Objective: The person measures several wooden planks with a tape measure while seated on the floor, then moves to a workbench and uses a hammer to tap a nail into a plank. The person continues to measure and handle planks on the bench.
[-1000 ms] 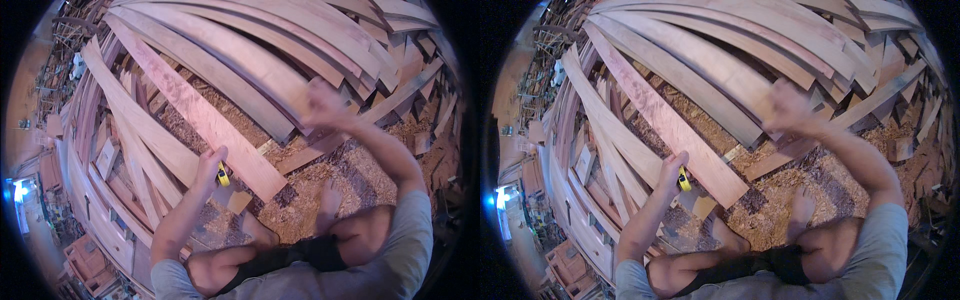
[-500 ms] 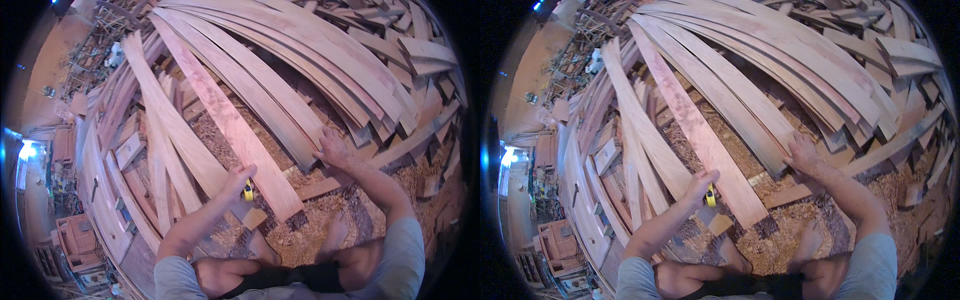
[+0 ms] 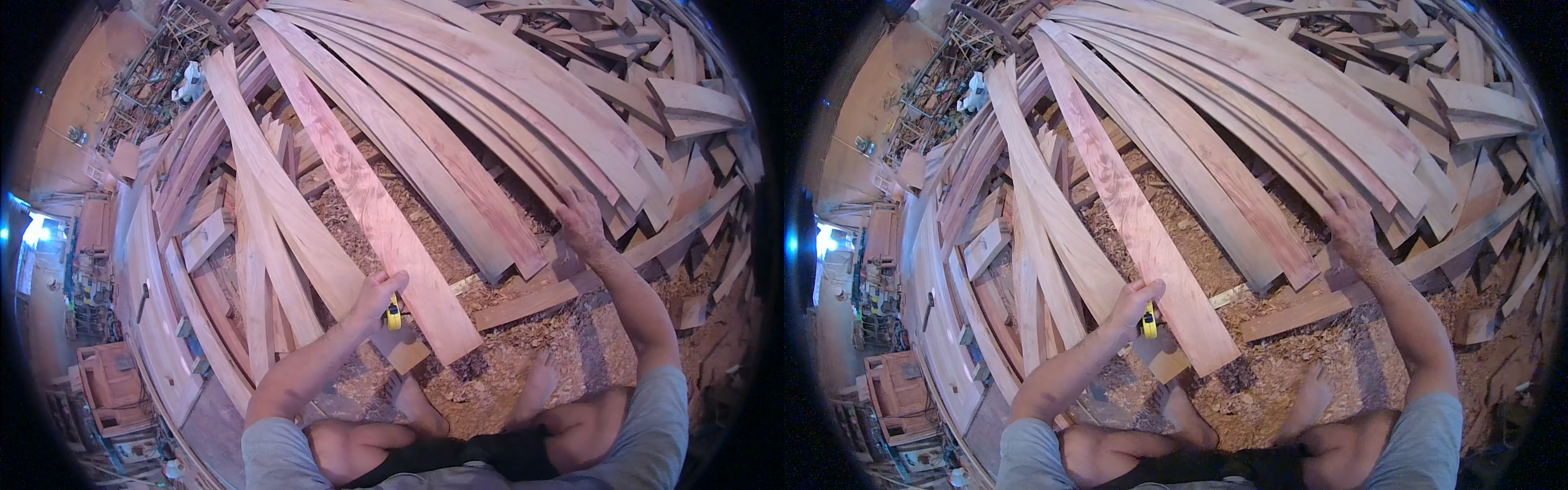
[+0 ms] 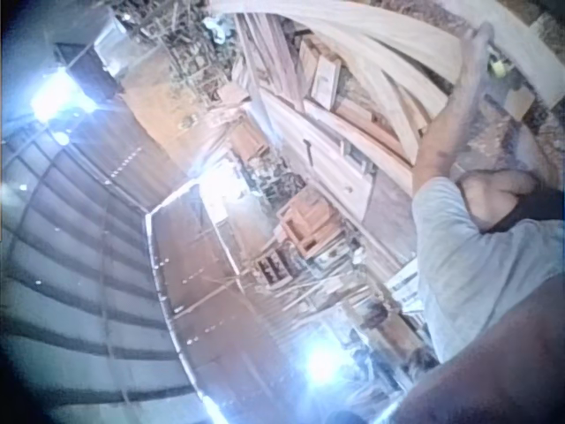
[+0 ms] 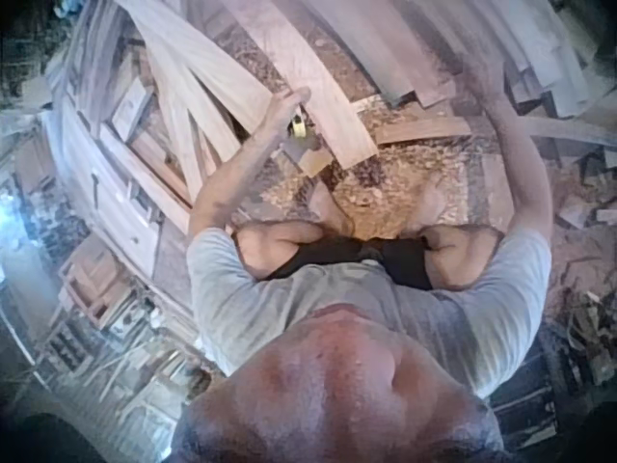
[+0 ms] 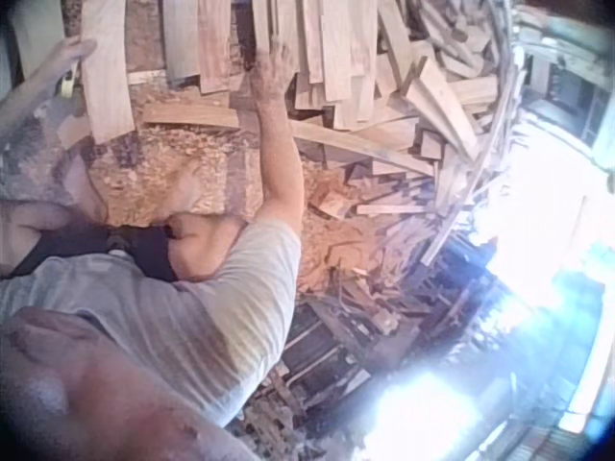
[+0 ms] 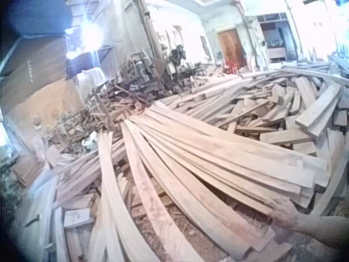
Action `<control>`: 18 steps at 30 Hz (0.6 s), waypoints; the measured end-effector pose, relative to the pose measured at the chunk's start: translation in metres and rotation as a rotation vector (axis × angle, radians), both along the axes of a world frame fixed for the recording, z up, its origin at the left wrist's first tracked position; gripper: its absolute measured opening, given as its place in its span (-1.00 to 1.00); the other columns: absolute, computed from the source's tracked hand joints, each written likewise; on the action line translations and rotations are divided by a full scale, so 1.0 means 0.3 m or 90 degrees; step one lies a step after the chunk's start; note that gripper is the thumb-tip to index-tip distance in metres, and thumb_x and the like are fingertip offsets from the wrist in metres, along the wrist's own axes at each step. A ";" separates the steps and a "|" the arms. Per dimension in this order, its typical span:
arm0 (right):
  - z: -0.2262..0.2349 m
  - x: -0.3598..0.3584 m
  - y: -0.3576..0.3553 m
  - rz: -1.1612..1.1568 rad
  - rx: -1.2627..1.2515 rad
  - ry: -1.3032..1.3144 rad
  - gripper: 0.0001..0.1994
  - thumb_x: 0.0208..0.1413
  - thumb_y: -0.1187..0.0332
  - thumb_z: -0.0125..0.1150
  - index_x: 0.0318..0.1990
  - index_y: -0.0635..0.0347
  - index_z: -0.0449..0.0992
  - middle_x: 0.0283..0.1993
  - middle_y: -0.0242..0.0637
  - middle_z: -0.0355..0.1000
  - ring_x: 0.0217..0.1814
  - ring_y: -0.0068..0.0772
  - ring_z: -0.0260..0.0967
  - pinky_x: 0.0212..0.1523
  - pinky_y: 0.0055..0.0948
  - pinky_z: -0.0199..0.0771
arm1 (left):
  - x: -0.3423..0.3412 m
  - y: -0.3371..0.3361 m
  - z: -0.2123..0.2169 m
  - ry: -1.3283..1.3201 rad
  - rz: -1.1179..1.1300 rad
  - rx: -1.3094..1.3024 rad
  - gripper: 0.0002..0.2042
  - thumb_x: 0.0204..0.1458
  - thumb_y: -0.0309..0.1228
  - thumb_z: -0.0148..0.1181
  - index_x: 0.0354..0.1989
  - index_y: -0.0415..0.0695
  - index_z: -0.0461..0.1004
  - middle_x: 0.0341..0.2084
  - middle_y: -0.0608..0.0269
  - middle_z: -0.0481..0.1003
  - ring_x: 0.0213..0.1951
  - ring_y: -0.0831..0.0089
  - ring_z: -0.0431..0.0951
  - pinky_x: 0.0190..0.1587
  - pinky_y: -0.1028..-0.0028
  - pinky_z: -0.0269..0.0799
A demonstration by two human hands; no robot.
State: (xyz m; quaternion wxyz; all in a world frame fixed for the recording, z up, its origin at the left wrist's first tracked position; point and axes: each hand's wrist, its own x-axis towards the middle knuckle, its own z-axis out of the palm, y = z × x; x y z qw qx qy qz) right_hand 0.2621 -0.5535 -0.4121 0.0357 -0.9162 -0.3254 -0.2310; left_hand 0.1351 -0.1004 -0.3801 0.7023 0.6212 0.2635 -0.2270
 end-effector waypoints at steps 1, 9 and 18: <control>-0.002 0.004 -0.010 -0.092 0.043 0.116 -0.73 0.05 0.33 0.37 -0.20 0.33 0.50 0.10 0.03 0.41 0.10 0.19 0.41 0.08 0.03 0.47 | -0.001 0.001 0.000 0.012 0.007 0.013 -0.81 0.25 -0.24 0.28 -0.23 -0.10 0.52 -0.50 0.37 0.54 -0.64 0.58 0.48 -0.59 0.55 0.42; -0.189 -0.159 0.271 0.014 0.173 0.373 -0.42 0.06 -0.09 0.43 -0.15 0.38 0.54 0.07 0.16 0.41 0.09 0.19 0.43 0.17 -0.03 0.49 | 0.002 -0.021 0.004 0.007 0.006 0.005 -0.80 0.24 -0.22 0.30 -0.20 -0.08 0.55 -0.51 0.38 0.54 -0.61 0.57 0.50 -0.55 0.50 0.47; -0.057 -0.196 0.490 -0.115 0.230 0.614 -0.41 0.16 -0.18 0.36 -0.18 0.33 0.59 -0.14 -0.01 0.51 -0.08 -0.01 0.51 0.01 -0.15 0.55 | 0.006 -0.022 -0.024 0.021 -0.020 0.025 -0.76 0.24 -0.19 0.32 -0.25 -0.12 0.55 -0.50 0.38 0.52 -0.58 0.59 0.47 -0.53 0.50 0.40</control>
